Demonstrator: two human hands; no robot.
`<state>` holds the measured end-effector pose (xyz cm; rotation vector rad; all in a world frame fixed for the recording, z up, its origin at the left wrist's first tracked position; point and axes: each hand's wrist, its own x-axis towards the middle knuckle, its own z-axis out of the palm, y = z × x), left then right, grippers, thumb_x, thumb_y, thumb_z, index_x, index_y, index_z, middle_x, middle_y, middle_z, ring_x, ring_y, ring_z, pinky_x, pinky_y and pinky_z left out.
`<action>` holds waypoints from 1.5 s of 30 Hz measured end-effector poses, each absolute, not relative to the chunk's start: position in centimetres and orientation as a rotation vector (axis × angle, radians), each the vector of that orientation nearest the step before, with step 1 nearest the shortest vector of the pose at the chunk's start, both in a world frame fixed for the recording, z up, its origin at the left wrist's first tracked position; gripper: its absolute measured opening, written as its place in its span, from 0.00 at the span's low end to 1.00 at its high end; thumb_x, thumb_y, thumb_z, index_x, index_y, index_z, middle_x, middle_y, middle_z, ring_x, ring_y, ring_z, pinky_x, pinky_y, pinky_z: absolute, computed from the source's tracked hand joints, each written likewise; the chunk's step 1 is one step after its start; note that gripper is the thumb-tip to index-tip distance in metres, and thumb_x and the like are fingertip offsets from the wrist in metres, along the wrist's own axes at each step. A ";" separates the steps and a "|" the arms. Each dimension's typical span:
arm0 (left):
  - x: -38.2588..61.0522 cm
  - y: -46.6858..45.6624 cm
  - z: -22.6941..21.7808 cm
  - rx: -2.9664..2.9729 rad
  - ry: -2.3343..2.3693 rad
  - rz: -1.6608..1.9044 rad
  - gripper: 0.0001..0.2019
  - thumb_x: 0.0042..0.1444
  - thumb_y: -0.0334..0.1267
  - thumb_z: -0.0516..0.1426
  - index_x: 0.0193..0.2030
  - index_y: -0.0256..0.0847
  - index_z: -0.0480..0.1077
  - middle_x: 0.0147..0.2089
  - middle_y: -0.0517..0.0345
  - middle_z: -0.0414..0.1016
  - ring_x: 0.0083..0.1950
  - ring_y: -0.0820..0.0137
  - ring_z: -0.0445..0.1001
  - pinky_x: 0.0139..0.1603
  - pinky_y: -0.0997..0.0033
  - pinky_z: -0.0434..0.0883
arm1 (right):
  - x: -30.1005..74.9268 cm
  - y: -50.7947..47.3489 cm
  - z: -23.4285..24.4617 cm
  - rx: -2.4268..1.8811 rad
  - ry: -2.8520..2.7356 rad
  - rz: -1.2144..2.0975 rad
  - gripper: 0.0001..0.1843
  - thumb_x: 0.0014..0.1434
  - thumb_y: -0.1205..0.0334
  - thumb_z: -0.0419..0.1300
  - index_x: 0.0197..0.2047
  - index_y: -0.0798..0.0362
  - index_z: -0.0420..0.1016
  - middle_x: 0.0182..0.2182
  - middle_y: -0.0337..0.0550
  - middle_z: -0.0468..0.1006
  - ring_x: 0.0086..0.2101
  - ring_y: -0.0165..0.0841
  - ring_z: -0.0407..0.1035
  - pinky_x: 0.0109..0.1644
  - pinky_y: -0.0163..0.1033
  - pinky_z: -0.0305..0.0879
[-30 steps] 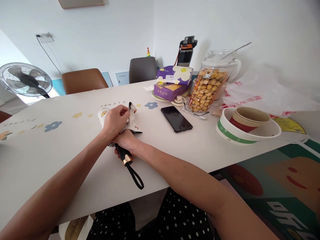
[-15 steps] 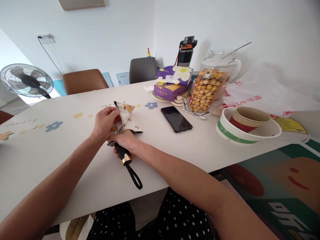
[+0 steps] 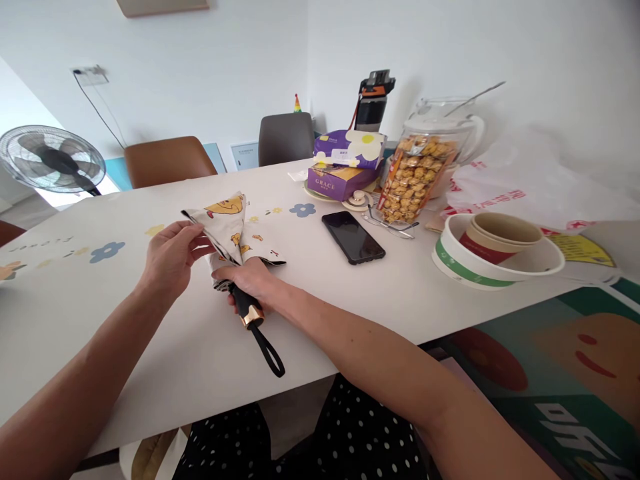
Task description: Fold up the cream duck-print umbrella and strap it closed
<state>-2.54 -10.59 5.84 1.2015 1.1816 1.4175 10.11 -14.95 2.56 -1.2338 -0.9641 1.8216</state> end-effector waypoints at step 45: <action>-4.4 -10.9 5.7 1.139 1.111 1.605 0.05 0.40 0.31 0.62 0.25 0.33 0.69 0.28 0.55 0.73 0.27 0.70 0.73 0.28 0.69 0.72 | 10.2 -15.2 2.9 -1.227 -1.009 1.805 0.13 0.47 0.62 0.62 0.31 0.57 0.61 0.15 0.33 0.64 0.12 0.28 0.62 0.11 0.33 0.61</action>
